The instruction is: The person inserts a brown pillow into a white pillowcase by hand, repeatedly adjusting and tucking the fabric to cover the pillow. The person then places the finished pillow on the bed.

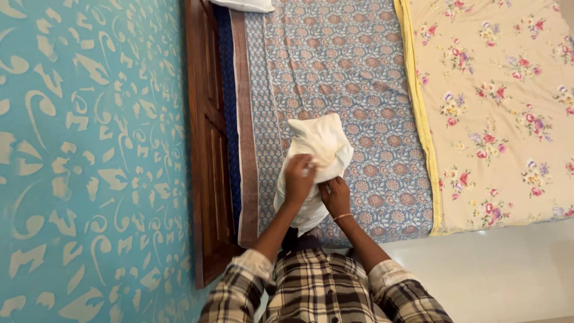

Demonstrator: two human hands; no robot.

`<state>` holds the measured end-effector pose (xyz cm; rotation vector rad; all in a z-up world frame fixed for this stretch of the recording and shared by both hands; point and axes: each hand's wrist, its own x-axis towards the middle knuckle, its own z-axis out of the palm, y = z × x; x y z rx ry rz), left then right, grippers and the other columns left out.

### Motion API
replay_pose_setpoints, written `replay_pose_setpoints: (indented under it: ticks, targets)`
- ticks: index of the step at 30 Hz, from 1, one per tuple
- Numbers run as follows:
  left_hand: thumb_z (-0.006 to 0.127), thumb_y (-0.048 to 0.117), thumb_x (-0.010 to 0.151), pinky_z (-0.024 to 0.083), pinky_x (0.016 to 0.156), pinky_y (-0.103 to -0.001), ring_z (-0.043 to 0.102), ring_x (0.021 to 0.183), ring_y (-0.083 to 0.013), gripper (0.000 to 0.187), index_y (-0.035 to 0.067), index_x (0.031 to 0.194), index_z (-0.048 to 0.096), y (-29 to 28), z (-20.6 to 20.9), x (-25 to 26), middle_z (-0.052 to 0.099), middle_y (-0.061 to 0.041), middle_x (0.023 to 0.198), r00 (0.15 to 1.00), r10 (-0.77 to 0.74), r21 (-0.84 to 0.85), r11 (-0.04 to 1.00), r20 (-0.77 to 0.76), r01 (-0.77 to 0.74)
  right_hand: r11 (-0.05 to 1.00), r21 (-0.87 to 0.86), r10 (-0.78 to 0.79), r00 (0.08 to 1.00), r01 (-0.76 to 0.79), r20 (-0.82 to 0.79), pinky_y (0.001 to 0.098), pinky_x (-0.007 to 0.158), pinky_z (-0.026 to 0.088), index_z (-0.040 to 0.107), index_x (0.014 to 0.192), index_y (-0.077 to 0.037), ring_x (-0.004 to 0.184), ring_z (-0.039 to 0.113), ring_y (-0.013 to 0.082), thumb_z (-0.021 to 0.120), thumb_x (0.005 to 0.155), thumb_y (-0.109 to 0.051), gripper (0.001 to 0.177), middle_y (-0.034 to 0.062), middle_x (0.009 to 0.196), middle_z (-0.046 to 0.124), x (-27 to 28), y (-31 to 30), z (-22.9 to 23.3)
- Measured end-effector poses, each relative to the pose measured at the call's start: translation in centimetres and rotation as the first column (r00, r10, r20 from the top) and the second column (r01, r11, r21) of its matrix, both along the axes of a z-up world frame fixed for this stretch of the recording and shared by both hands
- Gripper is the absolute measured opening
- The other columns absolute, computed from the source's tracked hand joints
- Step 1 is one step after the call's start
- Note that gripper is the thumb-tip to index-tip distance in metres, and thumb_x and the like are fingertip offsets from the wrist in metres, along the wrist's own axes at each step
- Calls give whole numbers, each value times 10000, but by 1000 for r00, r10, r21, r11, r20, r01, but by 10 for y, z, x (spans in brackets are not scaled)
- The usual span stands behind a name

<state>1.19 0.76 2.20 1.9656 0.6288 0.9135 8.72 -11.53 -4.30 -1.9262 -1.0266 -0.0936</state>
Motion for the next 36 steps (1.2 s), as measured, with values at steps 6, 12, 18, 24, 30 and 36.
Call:
replay_pose_setpoints:
  ticks: [6, 12, 18, 24, 30, 36]
  targets:
    - [850, 182, 721, 510, 813, -425, 602, 942, -324, 376, 17, 1023, 699, -8, -1, -57, 632, -137, 1008, 978, 190, 321, 934, -81, -155, 1000, 1, -16, 997, 16, -77, 449, 659, 509, 595, 906, -1, 751, 627, 370, 729, 837, -13, 152, 163, 843, 638, -5, 15, -2]
    - [803, 136, 870, 524, 818, -416, 623, 928, -269, 169, 41, 874, 663, -14, -40, -72, 631, -73, 926, 969, 195, 195, 967, -154, -163, 999, -20, 30, 998, -31, -53, 447, 675, 510, 567, 902, 4, 775, 616, 379, 672, 810, 40, 144, 164, 844, 614, -4, 25, 8]
    - [760, 80, 844, 499, 818, -470, 572, 877, -346, 115, 16, 868, 669, -35, -66, -89, 584, -137, 881, 944, 214, 331, 936, -253, -123, 993, -82, 86, 996, -89, -36, 475, 669, 483, 516, 857, 15, 764, 566, 409, 625, 796, 85, 143, 188, 816, 556, 6, 31, -14]
    - [737, 61, 805, 488, 808, -465, 589, 892, -352, 102, 26, 798, 642, -46, -98, -84, 614, -148, 867, 956, 218, 195, 964, -198, -179, 979, -139, 144, 989, -147, -26, 455, 695, 507, 545, 873, -4, 792, 587, 372, 680, 774, 56, 177, 165, 862, 579, 8, 21, -25]
    - [705, 265, 979, 527, 640, -327, 689, 686, -180, 216, 62, 930, 646, -1, -104, -83, 704, -66, 778, 974, 224, -226, 947, -38, -227, 958, 44, 278, 957, -282, 82, 400, 774, 561, 681, 1037, -47, 952, 654, 312, 828, 720, -128, 359, 140, 1090, 668, 16, 14, 31]
    - [682, 413, 941, 509, 575, -296, 681, 629, -163, 411, 94, 1169, 555, 14, -68, -86, 691, -57, 701, 986, 158, -345, 924, -49, -165, 972, -108, 206, 978, -207, -22, 408, 760, 548, 760, 979, -113, 896, 668, 278, 814, 795, -116, 192, 73, 973, 679, 9, 40, 17]
